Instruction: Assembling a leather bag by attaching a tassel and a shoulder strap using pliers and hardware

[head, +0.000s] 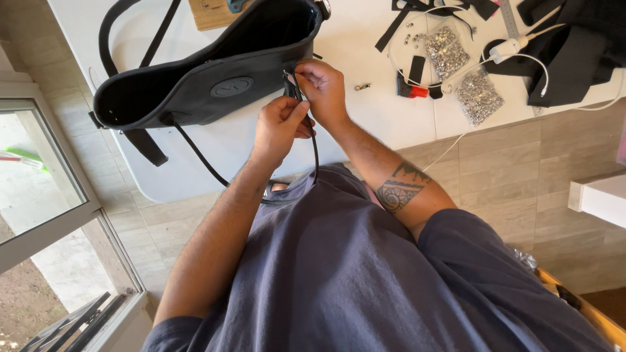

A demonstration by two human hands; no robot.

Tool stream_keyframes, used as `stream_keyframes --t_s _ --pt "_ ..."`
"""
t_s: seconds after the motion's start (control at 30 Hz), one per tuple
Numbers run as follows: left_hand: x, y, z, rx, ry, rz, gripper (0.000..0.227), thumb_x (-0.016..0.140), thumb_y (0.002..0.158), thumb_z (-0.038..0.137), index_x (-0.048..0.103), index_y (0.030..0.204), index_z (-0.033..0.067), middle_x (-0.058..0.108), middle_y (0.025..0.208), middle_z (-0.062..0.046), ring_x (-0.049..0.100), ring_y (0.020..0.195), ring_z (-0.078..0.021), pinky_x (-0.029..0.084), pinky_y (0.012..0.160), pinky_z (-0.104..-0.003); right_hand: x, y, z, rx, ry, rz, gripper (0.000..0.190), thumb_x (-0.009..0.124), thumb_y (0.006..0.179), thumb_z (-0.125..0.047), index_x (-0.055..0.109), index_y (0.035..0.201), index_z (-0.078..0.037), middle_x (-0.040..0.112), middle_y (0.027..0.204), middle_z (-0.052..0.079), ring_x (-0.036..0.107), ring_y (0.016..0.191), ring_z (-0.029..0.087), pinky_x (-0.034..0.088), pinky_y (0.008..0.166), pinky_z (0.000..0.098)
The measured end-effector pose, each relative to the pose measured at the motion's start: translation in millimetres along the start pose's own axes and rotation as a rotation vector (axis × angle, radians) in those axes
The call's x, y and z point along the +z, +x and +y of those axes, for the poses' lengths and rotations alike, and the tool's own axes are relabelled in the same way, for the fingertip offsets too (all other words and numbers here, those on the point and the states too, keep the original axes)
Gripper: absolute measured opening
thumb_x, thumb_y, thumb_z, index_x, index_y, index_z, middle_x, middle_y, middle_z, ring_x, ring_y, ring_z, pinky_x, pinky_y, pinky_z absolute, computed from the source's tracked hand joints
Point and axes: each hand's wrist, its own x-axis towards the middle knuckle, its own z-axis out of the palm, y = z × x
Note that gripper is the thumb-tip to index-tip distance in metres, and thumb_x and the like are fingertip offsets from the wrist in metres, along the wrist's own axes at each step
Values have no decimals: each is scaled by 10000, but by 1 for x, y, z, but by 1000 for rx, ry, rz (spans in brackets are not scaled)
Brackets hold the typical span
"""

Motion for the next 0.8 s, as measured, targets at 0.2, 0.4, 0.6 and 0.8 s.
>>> stream_keyframes --t_s 0.2,0.4,0.6,0.8 --pt "-18 24 -23 69 40 118 189 594 983 204 637 1077 46 744 846 -86 759 708 -171 634 609 -297 0 0 5 -3 1 -7 85 753 874 54 723 890 -23 710 876 66 691 831 139 587 767 241" --pt "-39 58 -42 350 256 277 356 647 913 106 651 1268 105 730 1024 -44 737 866 -148 616 731 -299 1 -1 7 1 21 -9 98 747 869 71 727 894 -21 720 884 65 694 845 131 595 799 242" --pt "-36 73 -38 606 311 277 195 726 906 54 761 1098 54 706 1088 -77 736 945 -194 639 735 -282 -1 -5 3 -13 25 -45 73 710 907 64 725 918 -6 714 921 88 698 861 148 603 811 246" --pt "-30 75 -38 667 303 294 59 759 874 32 774 930 33 709 987 -56 707 871 -180 604 678 -264 -8 -11 3 -25 -68 -6 94 715 921 10 728 1001 -37 731 1044 90 734 935 171 632 814 269"
